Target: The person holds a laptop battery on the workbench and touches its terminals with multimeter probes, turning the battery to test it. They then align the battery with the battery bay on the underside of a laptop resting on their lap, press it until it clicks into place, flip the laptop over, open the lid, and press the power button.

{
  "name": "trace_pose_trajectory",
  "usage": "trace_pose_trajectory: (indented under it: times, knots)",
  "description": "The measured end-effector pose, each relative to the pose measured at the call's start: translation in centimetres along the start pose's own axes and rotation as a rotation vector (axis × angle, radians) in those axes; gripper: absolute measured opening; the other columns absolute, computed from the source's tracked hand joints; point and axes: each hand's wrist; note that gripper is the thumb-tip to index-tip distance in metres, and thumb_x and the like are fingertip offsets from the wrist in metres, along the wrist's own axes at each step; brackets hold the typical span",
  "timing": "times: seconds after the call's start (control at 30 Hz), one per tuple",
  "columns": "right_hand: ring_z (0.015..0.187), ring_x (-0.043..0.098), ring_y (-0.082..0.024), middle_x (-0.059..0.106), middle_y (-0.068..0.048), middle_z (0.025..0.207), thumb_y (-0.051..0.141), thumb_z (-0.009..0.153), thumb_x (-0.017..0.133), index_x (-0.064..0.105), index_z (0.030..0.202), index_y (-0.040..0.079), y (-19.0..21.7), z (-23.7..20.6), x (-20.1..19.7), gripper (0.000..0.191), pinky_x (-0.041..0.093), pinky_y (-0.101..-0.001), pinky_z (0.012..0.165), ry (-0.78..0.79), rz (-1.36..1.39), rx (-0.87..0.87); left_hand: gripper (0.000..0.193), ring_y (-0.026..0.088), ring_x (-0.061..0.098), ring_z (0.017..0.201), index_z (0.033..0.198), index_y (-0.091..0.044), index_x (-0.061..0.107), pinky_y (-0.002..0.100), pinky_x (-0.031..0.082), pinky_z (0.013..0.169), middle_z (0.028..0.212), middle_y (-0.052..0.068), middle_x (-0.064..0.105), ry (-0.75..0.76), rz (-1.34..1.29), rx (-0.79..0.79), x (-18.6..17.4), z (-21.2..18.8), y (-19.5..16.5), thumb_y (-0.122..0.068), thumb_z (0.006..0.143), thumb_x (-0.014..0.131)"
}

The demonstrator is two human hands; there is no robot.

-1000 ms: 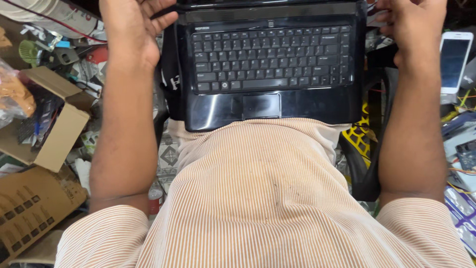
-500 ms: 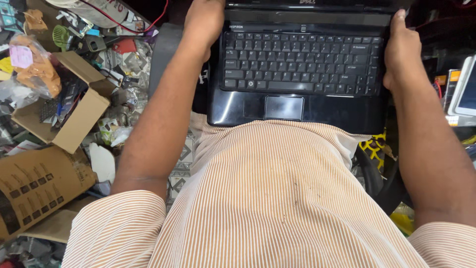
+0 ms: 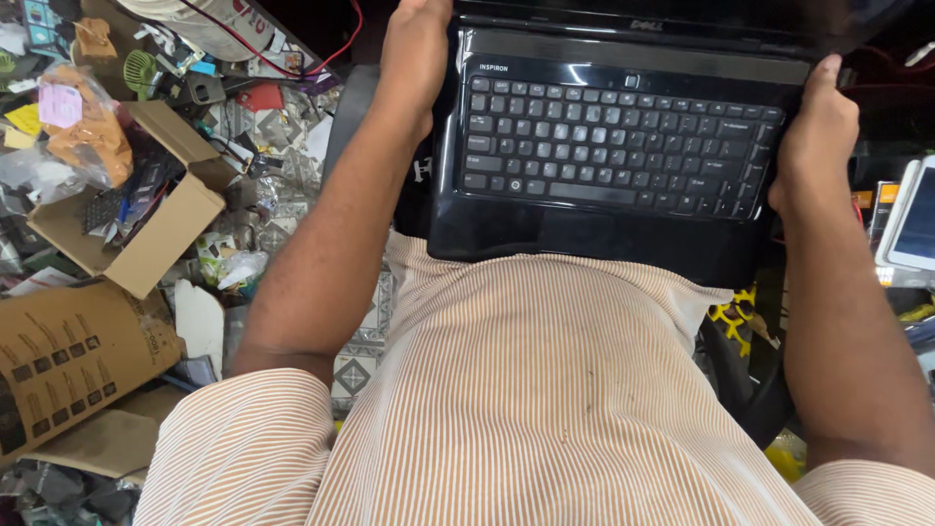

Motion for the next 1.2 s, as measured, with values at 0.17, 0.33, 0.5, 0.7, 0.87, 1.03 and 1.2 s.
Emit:
trace_pose_trajectory:
  times: [0.17,0.33,0.5,0.7,0.87,1.03,1.2]
  knots:
    - [0.105,0.074,-0.019,0.076,-0.011,0.119,0.051,0.113,0.043,0.07,0.122,0.0,-0.9,0.4,-0.6,0.058,0.062,-0.037,0.094,0.067,0.059,-0.101,0.028,0.01,0.052,0.073,0.082,-0.004,0.065,0.031,0.046,0.071,0.075,-0.003,0.06,0.035,-0.113,-0.056,-0.2,-0.3,0.5,-0.025,0.098,0.055]
    - [0.098,0.073,-0.018,0.075,-0.009,0.112,0.052,0.109,0.041,0.069,0.118,0.003,-1.2,0.7,-0.8,0.058,0.06,-0.0374,0.086,0.034,0.001,-0.034,0.026,0.01,0.048,0.07,0.078,-0.006,0.059,0.031,0.043,0.068,0.073,-0.004,0.055,0.004,-0.125,-0.041,-0.3,-0.1,1.0,-0.021,0.099,0.054]
    - [0.102,0.071,-0.017,0.075,-0.008,0.115,0.054,0.11,0.045,0.07,0.121,0.002,-1.0,0.6,-0.7,0.058,0.059,-0.0369,0.09,0.03,0.041,-0.114,0.027,0.007,0.043,0.073,0.085,-0.01,0.059,0.028,0.041,0.069,0.077,-0.007,0.05,0.028,-0.157,-0.009,-0.7,0.2,1.8,-0.026,0.106,0.055]
    - [0.089,0.057,-0.013,0.068,-0.003,0.102,0.057,0.111,0.042,0.067,0.112,0.003,0.4,0.6,-1.1,0.059,0.051,-0.0334,0.08,-0.027,-0.097,-0.206,0.046,0.005,0.036,0.07,0.082,-0.01,0.051,0.027,0.034,0.062,0.074,-0.008,0.043,-0.108,0.081,0.22,-1.0,0.1,1.1,-0.047,0.11,0.054]
    - [0.093,0.053,-0.012,0.064,0.0,0.102,0.051,0.116,0.041,0.064,0.11,0.002,2.5,1.3,0.5,0.054,0.048,-0.0304,0.087,0.08,0.043,-0.402,0.046,0.007,0.03,0.069,0.083,-0.01,0.049,0.028,0.026,0.06,0.074,-0.008,0.04,-0.172,0.024,0.351,-1.7,1.0,-1.3,-0.047,0.109,0.056]
    - [0.085,0.046,-0.01,0.055,0.003,0.091,0.048,0.118,0.044,0.057,0.097,0.004,4.5,2.1,1.8,0.05,0.043,-0.0294,0.077,0.071,0.084,-0.416,0.046,0.005,0.036,0.07,0.082,-0.009,0.053,0.026,0.033,0.062,0.073,-0.008,0.044,-0.243,0.063,0.356,-1.0,1.8,-3.1,-0.046,0.109,0.057]
    - [0.074,0.04,-0.01,0.048,0.004,0.079,0.045,0.116,0.044,0.052,0.086,0.004,5.8,2.9,0.7,0.052,0.036,-0.0312,0.067,-0.036,-0.051,-0.446,0.045,0.005,0.037,0.069,0.084,-0.008,0.056,0.025,0.032,0.061,0.073,-0.008,0.045,-0.234,0.079,0.33,0.3,2.2,-3.8,-0.046,0.108,0.056]
Point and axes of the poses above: each hand's wrist, its own z-axis towards the middle knuckle, its own x-axis out of the palm, y = z × x
